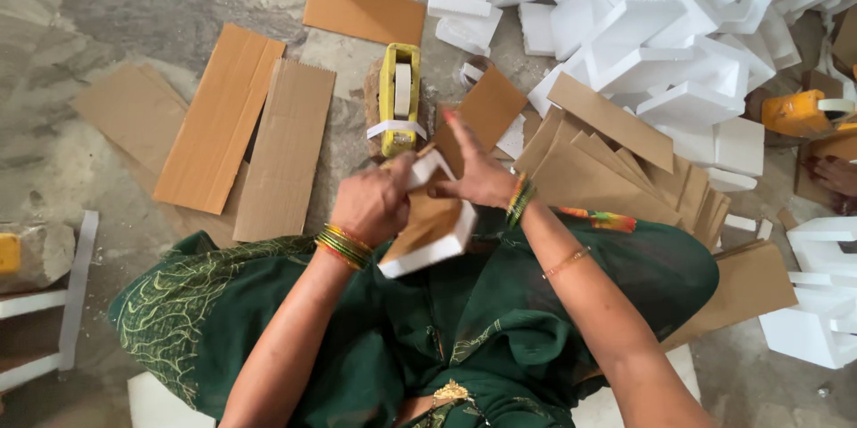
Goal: The person sits on the floor and assembles small cardboard boxes by inserting white foam inserts into the cardboard shells. They use a tape dispenser to seal the boxes with clear tape, repeating the process for multiple units.
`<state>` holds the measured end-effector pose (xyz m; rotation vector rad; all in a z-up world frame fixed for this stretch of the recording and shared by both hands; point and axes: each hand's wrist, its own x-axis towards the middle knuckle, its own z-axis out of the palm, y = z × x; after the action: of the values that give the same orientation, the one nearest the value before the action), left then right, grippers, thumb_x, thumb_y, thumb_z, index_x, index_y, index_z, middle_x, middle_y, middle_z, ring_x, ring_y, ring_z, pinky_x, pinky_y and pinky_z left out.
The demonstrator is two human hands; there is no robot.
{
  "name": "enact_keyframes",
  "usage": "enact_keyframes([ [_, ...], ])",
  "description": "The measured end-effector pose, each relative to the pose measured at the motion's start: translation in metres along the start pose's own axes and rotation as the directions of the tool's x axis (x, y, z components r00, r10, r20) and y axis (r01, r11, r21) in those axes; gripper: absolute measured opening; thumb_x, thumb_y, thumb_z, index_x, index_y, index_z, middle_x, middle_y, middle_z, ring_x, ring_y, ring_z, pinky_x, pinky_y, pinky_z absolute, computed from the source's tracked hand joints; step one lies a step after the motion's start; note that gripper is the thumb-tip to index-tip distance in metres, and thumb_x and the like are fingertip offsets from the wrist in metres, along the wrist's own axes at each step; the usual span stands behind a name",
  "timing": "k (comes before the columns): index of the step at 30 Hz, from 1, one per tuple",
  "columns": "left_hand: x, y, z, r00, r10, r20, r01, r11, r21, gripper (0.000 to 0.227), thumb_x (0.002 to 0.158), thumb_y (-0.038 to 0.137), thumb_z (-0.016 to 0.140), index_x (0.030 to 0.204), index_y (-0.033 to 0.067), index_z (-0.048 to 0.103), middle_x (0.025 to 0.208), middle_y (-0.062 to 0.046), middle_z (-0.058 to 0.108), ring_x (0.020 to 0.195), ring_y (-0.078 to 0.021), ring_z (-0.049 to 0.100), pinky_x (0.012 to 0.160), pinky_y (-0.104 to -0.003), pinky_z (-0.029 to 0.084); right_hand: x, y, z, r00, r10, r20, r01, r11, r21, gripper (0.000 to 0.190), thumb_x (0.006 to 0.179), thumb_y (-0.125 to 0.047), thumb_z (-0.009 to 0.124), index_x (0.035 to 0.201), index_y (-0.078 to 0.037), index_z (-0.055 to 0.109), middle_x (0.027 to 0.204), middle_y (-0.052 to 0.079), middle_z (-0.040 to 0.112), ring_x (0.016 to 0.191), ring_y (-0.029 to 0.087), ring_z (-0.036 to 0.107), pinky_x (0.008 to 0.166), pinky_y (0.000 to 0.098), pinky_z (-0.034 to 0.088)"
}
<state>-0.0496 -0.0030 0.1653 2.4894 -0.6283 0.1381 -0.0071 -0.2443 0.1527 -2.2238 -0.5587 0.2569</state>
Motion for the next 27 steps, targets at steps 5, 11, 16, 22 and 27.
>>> enact_keyframes([
  [5,-0.003,-0.002,-0.007,0.979,0.115,-0.171,-0.142,0.978,-0.154,0.064,0.083,0.03,0.082,0.137,0.0137,0.053,0.098,-0.011,0.073,0.091,-0.0314,0.069,0.081,-0.046,0.055,0.006,0.04,0.032,0.977,0.152,0.148,-0.189,0.938,0.289,0.053,0.08,-0.013,0.088,0.128,-0.001,0.068,0.121,0.01,0.075,0.112,0.02,0.071,0.1,0.0349,0.061],
  [11,-0.004,-0.06,0.024,0.897,-0.294,-0.331,-0.081,0.626,-0.775,0.115,0.071,0.029,0.089,0.161,0.004,0.022,0.157,-0.019,0.045,0.136,-0.0289,0.051,0.109,-0.041,0.046,-0.002,0.043,0.021,0.994,0.107,-0.029,-0.068,0.801,0.595,0.033,0.086,0.001,0.083,0.118,0.0,0.074,0.111,0.005,0.078,0.102,0.011,0.072,0.094,0.0291,0.06],
  [16,-0.008,-0.061,0.091,0.951,-0.207,-0.228,-0.116,0.445,-0.888,0.123,0.067,0.008,0.093,0.16,0.0022,0.012,0.151,-0.017,0.045,0.131,-0.0245,0.054,0.106,-0.039,0.05,0.002,0.031,0.072,0.998,0.055,-0.029,-0.023,0.764,0.645,0.041,0.08,0.0,0.086,0.118,-0.001,0.071,0.11,0.006,0.076,0.102,0.013,0.07,0.091,0.0317,0.059],
  [22,-0.038,-0.111,0.175,0.794,-0.404,0.455,0.578,0.267,-0.771,0.029,0.082,-0.011,0.072,0.111,-0.0065,0.073,0.102,-0.012,0.079,0.089,-0.0168,0.075,0.075,-0.032,0.064,-0.021,0.084,0.12,0.945,0.302,0.123,-0.275,0.535,0.799,0.041,0.082,-0.004,0.084,0.12,-0.003,0.07,0.113,0.006,0.074,0.103,0.014,0.068,0.091,0.0327,0.058],
  [27,-0.047,-0.138,0.228,0.772,-0.413,0.483,0.606,0.249,-0.755,0.014,0.082,-0.012,0.066,0.092,-0.0051,0.073,0.09,-0.009,0.078,0.081,-0.0171,0.073,0.069,-0.034,0.063,-0.029,0.133,0.153,0.898,0.376,0.228,-0.397,0.47,0.788,0.042,0.084,-0.004,0.085,0.122,-0.001,0.068,0.116,0.009,0.074,0.106,0.016,0.069,0.094,0.0343,0.058],
])
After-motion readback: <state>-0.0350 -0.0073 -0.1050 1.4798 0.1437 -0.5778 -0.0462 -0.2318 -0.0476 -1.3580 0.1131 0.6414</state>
